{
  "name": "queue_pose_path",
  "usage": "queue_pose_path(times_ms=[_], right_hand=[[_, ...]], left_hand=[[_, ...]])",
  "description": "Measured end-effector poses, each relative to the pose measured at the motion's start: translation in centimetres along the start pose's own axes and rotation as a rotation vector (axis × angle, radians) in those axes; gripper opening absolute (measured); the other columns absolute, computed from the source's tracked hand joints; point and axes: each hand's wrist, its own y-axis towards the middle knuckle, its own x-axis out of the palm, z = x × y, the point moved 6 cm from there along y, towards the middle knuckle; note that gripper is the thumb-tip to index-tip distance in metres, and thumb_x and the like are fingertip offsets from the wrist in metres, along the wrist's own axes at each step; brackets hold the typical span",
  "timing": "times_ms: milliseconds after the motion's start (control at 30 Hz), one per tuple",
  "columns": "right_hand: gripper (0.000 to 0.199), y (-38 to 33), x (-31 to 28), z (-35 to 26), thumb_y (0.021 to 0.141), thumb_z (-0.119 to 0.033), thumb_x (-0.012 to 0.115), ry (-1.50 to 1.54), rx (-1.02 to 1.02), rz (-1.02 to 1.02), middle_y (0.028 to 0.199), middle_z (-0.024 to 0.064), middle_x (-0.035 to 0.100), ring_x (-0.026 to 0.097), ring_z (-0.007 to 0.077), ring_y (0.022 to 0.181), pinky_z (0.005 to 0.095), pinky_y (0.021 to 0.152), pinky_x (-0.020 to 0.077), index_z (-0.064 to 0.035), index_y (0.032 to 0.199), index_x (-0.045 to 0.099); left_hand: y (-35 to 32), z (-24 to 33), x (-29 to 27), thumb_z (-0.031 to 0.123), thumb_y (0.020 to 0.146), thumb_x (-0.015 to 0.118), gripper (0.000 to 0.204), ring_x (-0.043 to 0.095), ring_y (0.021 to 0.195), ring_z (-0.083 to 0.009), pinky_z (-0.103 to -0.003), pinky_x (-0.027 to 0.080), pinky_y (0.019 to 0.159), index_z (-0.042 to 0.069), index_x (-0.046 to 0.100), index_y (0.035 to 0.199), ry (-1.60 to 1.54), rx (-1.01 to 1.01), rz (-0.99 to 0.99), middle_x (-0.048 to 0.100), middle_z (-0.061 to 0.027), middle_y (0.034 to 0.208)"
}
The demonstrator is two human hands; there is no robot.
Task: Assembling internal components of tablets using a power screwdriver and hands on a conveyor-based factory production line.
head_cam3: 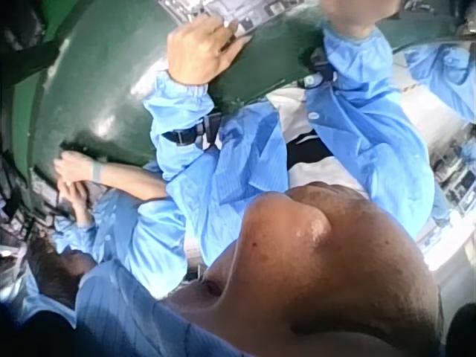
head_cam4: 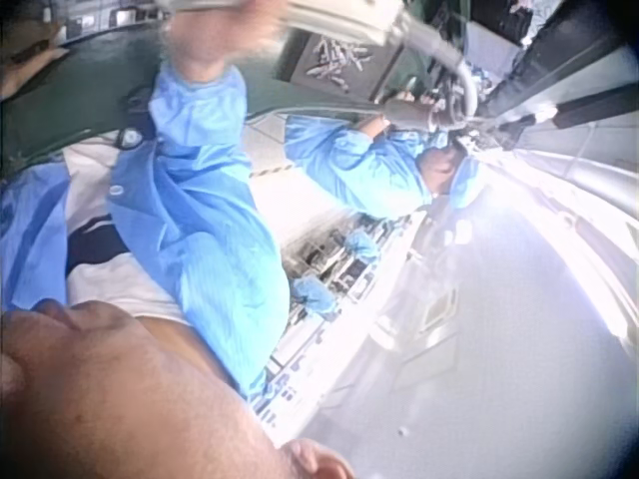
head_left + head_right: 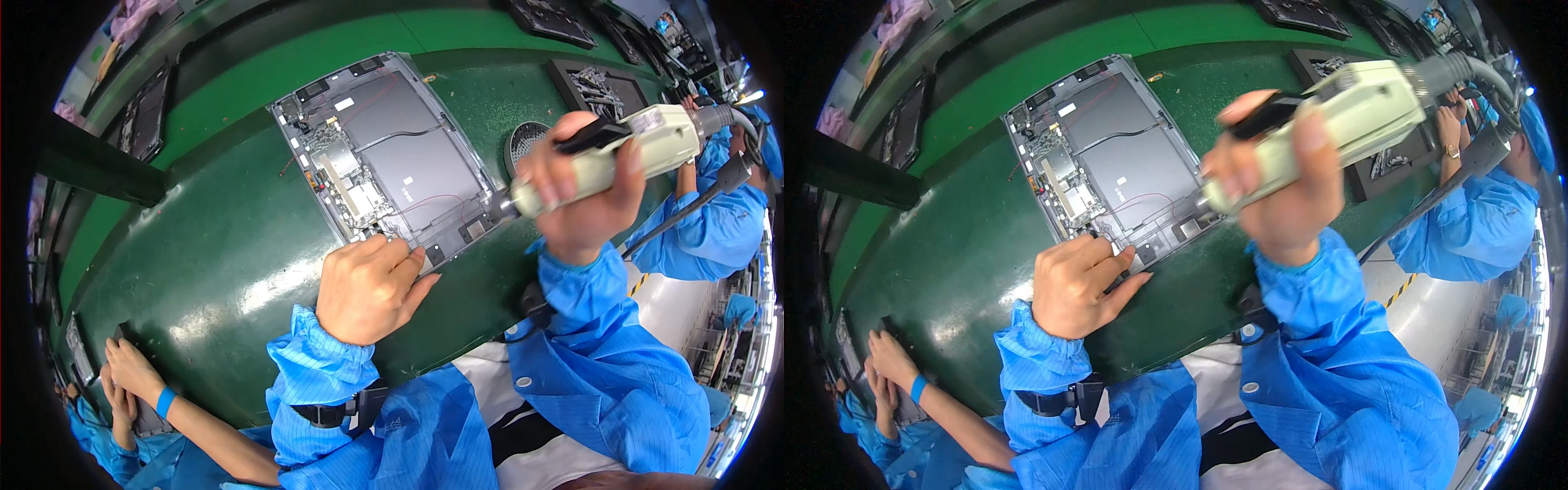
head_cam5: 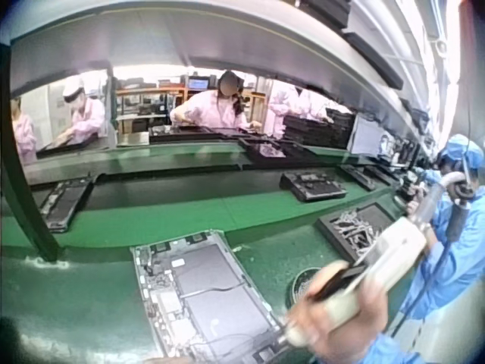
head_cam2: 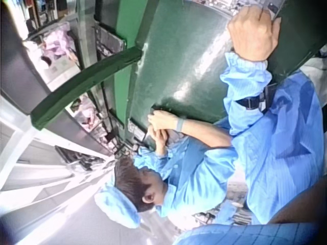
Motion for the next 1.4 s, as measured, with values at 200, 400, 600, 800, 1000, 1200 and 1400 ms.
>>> queue_pose_path(times_ms=[200, 400, 600, 800, 1000, 1200, 1400], right_hand=[[0.062, -1.3, 3.8, 2.4, 0.088, -0.057, 0.044, -0.123, 0.144, -0.226, 0.051, -0.0004, 0.044, 0.046, 0.0115, 0.046, 0.0305, 0.058, 0.0444, 0.0041, 0.098, 0.051], [0.063, -1.3, 3.9, 2.9, 0.089, -0.057, 0.042, -0.132, 0.169, -0.226, 0.052, 0.0006, 0.045, 0.047, 0.0117, 0.046, 0.0312, 0.058, 0.0463, 0.0041, 0.098, 0.051], [0.060, -2.0, 5.2, 3.0, 0.083, -0.061, 0.052, -0.199, 0.256, -0.256, 0.052, 0.0006, 0.046, 0.048, 0.0125, 0.047, 0.0313, 0.057, 0.0455, -0.0004, 0.087, 0.049], [0.068, -2.3, 5.5, 3.1, 0.073, -0.066, 0.062, -0.300, 0.293, -0.197, 0.055, 0.0017, 0.049, 0.049, 0.0127, 0.049, 0.0304, 0.058, 0.0460, -0.0008, 0.086, 0.049], [0.093, -1.0, 3.3, 3.1, 0.077, -0.062, 0.061, -0.172, 0.355, -0.244, 0.056, 0.0016, 0.050, 0.050, 0.0115, 0.051, 0.0297, 0.060, 0.0466, 0.0150, 0.125, 0.039], [0.050, 1.5, -7.7, -1.5, 0.092, -0.046, 0.043, 0.009, -0.043, 0.282, 0.049, 0.0022, 0.043, 0.045, 0.0132, 0.045, 0.0311, 0.054, 0.0457, 0.0024, 0.087, 0.056], [0.045, 1.3, -11.1, -1.7, 0.092, -0.040, 0.048, -0.226, -0.110, 0.496, 0.050, 0.0027, 0.044, 0.045, 0.0144, 0.045, 0.0310, 0.054, 0.0448, 0.0045, 0.088, 0.056]], left_hand=[[0.1, -0.1, 0.1, 0.015, 0.059, 0.078, 0.023, 0.052, 0.055, -0.0202, -0.034, 0.042, 0.046, 0.004, 0.067, 0.077, -0.054, -0.023, 0.075, 0.049, -0.0032, 0.062], [0.2, -0.3, 0.3, 0.015, 0.059, 0.077, 0.023, 0.052, 0.055, -0.0205, -0.035, 0.042, 0.046, 0.004, 0.067, 0.077, -0.063, -0.025, 0.053, 0.050, -0.0033, 0.062], [-0.2, -0.2, 0.0, 0.017, 0.062, 0.074, 0.021, 0.055, 0.062, -0.0186, -0.033, 0.047, 0.051, 0.003, 0.066, 0.076, -0.014, -0.025, 0.006, 0.053, -0.0029, 0.068], [0.0, -0.4, 0.5, 0.018, 0.063, 0.075, 0.023, 0.055, 0.061, -0.0190, -0.034, 0.046, 0.050, 0.003, 0.066, 0.078, -0.004, 0.000, -0.004, 0.053, -0.0031, 0.068], [0.0, -0.6, 0.1, 0.019, 0.064, 0.075, 0.024, 0.054, 0.060, -0.0206, -0.034, 0.045, 0.049, 0.003, 0.065, 0.078, -0.015, 0.004, 0.003, 0.051, -0.0037, 0.067], [0.5, 0.0, -1.0, 0.014, 0.061, 0.078, 0.021, 0.052, 0.054, -0.0236, -0.034, 0.041, 0.048, 0.004, 0.066, 0.075, 0.003, -0.044, 0.080, 0.051, -0.0065, 0.063], [0.4, -1.3, -2.7, 0.001, 0.069, 0.071, 0.007, 0.051, 0.054, -0.0238, -0.033, 0.039, 0.048, 0.001, 0.065, 0.073, 0.040, -0.142, 0.227, 0.051, -0.0081, 0.061]])
